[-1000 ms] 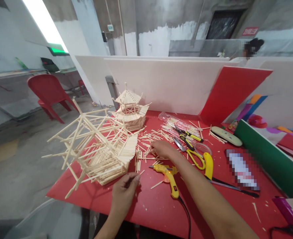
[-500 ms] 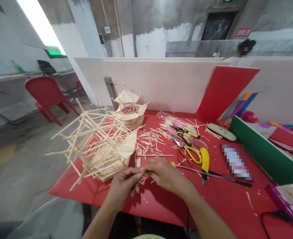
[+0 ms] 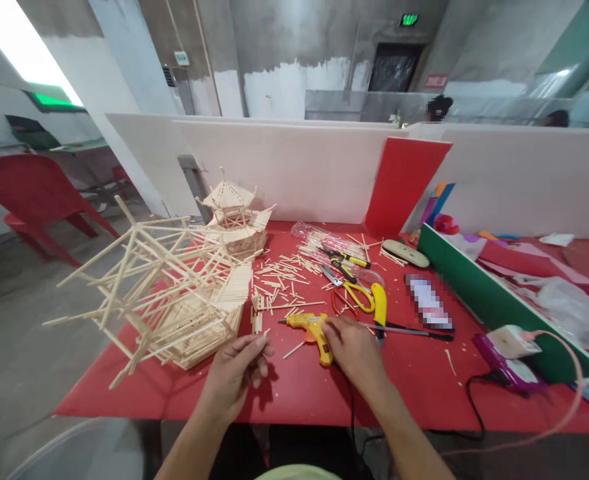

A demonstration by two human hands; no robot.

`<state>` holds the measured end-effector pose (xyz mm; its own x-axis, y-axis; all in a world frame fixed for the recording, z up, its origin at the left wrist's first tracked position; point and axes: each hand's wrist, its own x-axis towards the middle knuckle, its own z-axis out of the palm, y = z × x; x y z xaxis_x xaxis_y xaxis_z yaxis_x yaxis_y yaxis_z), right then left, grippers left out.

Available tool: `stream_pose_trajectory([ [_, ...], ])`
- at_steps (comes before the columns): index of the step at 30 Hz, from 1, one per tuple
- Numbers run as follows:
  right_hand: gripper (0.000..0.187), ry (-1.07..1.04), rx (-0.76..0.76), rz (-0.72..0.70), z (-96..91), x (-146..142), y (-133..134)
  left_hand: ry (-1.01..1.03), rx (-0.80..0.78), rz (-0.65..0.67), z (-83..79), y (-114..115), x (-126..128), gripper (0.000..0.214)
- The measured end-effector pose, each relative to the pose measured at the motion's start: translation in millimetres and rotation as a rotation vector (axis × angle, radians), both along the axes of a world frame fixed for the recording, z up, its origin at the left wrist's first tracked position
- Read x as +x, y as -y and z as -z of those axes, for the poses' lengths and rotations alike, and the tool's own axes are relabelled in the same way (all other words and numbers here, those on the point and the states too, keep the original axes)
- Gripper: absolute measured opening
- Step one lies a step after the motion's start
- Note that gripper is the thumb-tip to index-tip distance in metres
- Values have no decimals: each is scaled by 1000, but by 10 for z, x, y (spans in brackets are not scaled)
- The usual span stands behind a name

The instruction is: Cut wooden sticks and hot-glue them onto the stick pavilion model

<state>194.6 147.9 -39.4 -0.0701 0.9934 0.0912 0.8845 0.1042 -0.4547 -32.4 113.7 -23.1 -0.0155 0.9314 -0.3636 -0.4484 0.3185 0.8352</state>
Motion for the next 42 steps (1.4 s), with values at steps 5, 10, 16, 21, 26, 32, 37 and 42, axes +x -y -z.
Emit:
stream_pose_trajectory([
  [5, 38, 185, -54, 194, 102, 350, -624, 26, 34, -53, -93, -39, 66, 35],
  [10, 54, 226, -201, 200, 213, 434, -1123, 2, 87, -171, -154, 21, 29, 34],
  [16, 65, 28, -191, 197, 370, 568, -1227, 29, 84, -228, -103, 88, 28, 37],
  [21, 57, -287, -68, 216, 319, 612, -1096, 54, 102, -225, -138, 90, 56, 38],
  [26, 58, -596, -29, 170, 60, 465, -626, 33, 136, -256, -166, 106, 51, 36],
  [32, 48, -573, -51, -140, -201, -141, 292, -27, 190, -294, -159, 130, 116, 36],
  [37, 50, -298, 115, -304, -194, -654, 592, -202, 271, -266, -184, 214, 82, 31],
  [42, 45, -137, 227, -346, -192, -823, 636, -361, 415, -312, -259, 342, -37, 27],
])
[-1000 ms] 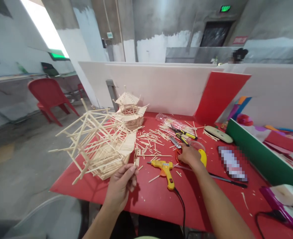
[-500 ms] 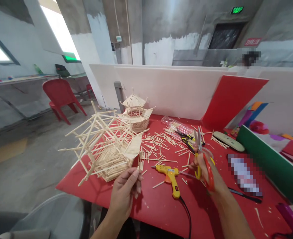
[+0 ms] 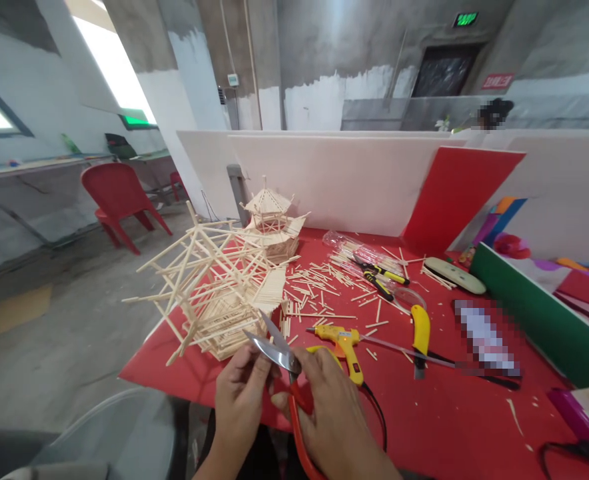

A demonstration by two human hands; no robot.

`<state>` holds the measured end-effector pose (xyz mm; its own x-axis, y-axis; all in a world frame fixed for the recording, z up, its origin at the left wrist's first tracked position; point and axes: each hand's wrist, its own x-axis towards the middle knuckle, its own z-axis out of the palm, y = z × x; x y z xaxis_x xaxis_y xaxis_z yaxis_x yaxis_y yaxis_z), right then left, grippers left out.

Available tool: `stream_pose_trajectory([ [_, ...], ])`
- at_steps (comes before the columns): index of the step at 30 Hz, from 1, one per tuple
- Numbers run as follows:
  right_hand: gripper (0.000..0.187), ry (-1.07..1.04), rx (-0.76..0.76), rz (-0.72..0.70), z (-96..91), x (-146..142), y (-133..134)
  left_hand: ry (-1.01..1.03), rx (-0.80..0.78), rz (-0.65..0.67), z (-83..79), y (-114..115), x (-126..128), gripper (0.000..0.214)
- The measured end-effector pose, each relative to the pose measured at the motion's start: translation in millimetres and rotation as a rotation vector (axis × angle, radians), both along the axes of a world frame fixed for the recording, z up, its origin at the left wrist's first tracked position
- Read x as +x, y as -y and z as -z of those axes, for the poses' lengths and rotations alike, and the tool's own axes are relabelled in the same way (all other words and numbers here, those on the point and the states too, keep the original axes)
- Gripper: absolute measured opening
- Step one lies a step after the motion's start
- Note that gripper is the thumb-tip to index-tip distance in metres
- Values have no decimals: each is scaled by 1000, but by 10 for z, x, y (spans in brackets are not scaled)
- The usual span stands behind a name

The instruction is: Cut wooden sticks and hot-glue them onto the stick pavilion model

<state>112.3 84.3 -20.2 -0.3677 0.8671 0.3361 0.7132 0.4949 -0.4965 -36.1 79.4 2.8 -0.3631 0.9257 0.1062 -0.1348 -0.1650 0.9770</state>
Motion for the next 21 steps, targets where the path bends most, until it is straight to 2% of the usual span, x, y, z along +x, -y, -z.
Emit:
stream_pose_trajectory([
  [5, 46, -11, -21, -34, -22, -30, 69, -67, 27, 45, -33, 57, -34, 19],
  [12, 46, -50, 27, -18, -95, -16, 103, -117, 24, 135, 19, 66, -44, 16],
  [16, 43, -80, -23, -38, -118, -45, 94, -212, 31, 118, 58, 70, -83, 21],
  [21, 43, -127, -65, -69, -46, -117, 106, -350, 29, 96, 57, 99, -145, 21],
])
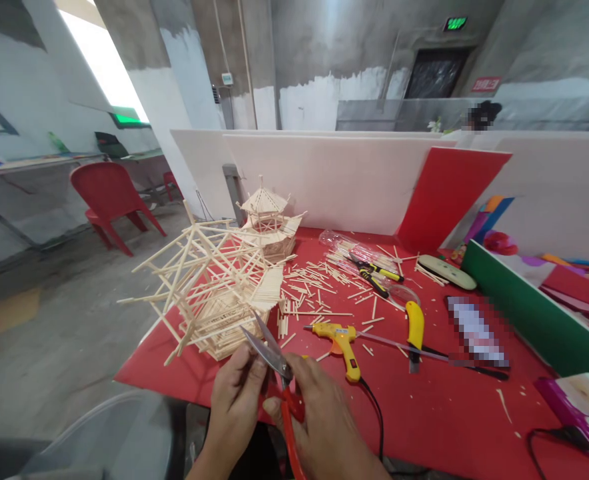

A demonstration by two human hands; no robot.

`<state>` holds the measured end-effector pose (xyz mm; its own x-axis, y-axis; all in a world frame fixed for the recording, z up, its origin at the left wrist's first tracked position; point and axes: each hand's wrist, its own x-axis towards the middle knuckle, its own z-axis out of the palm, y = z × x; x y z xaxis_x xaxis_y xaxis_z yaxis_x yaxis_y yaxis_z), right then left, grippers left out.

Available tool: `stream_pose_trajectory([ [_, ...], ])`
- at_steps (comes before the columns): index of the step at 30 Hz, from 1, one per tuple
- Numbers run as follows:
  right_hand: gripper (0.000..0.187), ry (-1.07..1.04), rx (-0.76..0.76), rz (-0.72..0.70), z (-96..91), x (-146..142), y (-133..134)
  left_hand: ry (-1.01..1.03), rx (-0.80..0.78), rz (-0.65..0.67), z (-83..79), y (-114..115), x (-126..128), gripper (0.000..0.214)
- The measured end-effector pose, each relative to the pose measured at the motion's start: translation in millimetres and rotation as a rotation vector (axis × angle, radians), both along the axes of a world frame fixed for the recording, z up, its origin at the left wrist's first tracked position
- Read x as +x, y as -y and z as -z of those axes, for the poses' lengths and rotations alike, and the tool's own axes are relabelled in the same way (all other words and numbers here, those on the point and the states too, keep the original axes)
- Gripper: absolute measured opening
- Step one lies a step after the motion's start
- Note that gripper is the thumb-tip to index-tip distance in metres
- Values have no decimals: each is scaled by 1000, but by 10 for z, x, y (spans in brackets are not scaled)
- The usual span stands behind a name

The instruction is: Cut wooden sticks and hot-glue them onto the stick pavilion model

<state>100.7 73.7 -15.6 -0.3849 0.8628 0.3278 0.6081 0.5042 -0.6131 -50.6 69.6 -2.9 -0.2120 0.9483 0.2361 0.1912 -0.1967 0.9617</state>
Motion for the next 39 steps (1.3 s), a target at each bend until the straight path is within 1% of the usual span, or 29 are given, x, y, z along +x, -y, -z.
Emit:
stream_pose_trajectory([
  [5, 40, -51, -62, -71, 70, -63, 17, -134, 24, 32, -57, 50, -88, 20],
  [7, 40, -71, -40, -91, 106, -71, 20, -192, 30, 39, -60, 72, -120, 19],
  [10, 48, -100, -18, -118, 163, -74, 24, -231, 50, 24, -53, 96, -129, 18],
  [14, 51, -151, -89, -151, 171, -88, 34, -198, 99, 16, -66, 105, -87, 23],
  [18, 49, -177, -99, -141, 118, -89, 53, -186, 119, 40, -108, 111, -69, 23],
  [23, 47, -209, -31, -117, 77, -77, 65, -148, 77, 31, -153, 141, -48, 23],
  [27, 43, -312, 42, -180, 54, -127, 82, -90, 36, 10, -205, 169, -9, 26],
  [29, 39, -351, 71, -175, 40, -150, 95, -36, 6, 16, -225, 173, -4, 27],
  [31, 33, -333, 77, -72, 18, -127, 72, 58, -39, 33, -226, 167, -12, 28],
  [33, 28, -266, 75, 77, -12, -22, -33, 175, -87, 46, -208, 152, -30, 28],
  [35, 35, -138, 77, 247, -39, 175, -248, 288, -127, 45, -181, 129, -53, 28],
  [36, 40, -38, 57, 357, -43, 302, -395, 339, -148, 36, -169, 114, -67, 27],
  [38, 49, 254, -51, 595, -15, 587, -737, 424, -187, 0, -158, 77, -101, 27],
  [39, 52, 385, -106, 657, 20, 731, -915, 455, -204, -23, -161, 55, -120, 27],
])
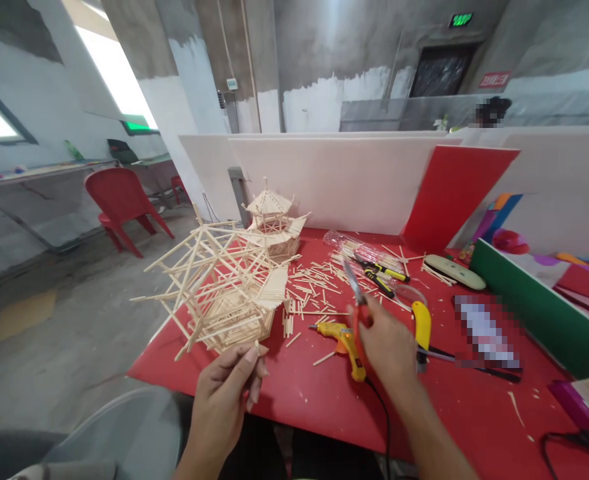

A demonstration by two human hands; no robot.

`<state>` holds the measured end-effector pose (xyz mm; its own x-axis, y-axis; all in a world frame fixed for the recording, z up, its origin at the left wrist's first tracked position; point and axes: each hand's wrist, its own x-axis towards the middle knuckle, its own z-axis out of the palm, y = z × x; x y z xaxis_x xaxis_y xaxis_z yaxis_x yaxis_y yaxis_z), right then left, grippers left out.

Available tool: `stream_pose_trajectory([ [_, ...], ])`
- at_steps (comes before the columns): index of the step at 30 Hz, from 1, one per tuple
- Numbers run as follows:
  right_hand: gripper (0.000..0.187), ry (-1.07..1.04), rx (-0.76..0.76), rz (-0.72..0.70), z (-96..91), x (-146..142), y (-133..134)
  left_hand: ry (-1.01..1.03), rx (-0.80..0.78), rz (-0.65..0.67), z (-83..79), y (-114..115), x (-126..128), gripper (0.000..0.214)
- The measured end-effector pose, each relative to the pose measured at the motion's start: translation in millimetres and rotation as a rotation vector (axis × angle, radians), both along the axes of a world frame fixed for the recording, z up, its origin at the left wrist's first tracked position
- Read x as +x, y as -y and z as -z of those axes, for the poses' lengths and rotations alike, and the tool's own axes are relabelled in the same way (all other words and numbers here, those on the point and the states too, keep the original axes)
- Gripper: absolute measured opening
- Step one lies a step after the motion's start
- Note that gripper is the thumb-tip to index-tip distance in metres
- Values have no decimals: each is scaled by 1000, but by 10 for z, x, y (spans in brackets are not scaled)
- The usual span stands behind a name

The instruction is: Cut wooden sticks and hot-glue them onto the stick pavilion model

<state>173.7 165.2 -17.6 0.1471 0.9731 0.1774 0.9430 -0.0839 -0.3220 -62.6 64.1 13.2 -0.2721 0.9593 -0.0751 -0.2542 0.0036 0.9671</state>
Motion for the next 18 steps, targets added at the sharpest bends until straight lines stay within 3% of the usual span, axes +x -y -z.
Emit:
stream_pose_trajectory([
  [4, 53, 202, -216, 34, 237, 452, -581, 69, -65, -97, -58, -100, -74, 29],
  [8, 45, 230, -244, 31, 392, 589, -773, 154, -138, -167, -113, -189, -95, 31],
  [10, 45, 255, -160, 45, 364, 512, -699, 200, -164, -184, -116, -229, -82, 33],
  [12, 39, 203, 62, -2, 263, 319, -509, 218, -184, -199, -107, -270, -62, 34],
  [15, 25, -163, 433, -371, 35, -161, -80, 204, -216, -207, -92, -324, -37, 34],
  [17, 14, -277, 516, -617, -113, -525, 193, 200, -229, -205, -88, -348, -29, 33],
  [18, 11, -304, 558, -672, -172, -692, 296, 202, -233, -202, -88, -354, -27, 33],
])
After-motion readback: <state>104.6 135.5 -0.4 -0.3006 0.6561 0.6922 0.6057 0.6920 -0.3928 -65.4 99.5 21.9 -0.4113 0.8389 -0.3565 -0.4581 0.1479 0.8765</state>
